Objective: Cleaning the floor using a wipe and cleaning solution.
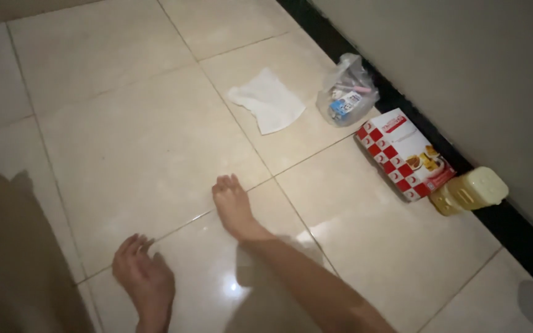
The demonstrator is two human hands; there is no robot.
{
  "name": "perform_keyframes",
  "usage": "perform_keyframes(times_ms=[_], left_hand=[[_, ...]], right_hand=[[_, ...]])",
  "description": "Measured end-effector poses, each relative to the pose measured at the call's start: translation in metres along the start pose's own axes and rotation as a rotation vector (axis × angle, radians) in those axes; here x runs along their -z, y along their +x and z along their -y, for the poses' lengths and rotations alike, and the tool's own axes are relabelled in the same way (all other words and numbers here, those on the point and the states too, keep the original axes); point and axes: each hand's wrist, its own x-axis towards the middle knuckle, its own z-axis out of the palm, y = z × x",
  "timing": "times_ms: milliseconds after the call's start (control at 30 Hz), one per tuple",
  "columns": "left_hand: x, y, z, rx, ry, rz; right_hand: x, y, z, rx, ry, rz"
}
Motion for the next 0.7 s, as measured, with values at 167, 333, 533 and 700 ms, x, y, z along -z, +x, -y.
perform_keyframes(times_ms=[167, 333, 533, 700], left_hand=[[-0.003, 0.002, -0.003, 0.113, -0.113, -0.015], [0.005, 0.005, -0.009, 0.101, -0.045, -0.005], [0.002, 0.006, -0.005, 0.097, -0.045, 0.033], [0.006, -0.001, -0.005, 0.052, -0.042, 0.052]], right_hand=[[0.051, -0.004, -0.003, 0.222, -0.075, 0.017], [0.068, 0.003, 0.0, 0.025, 0.12, 0.135], [0.138, -0.029, -0.018, -0.641, 0.514, 0.122], [0.213, -0.134, -0.076, -0.519, 0.023, -0.088]])
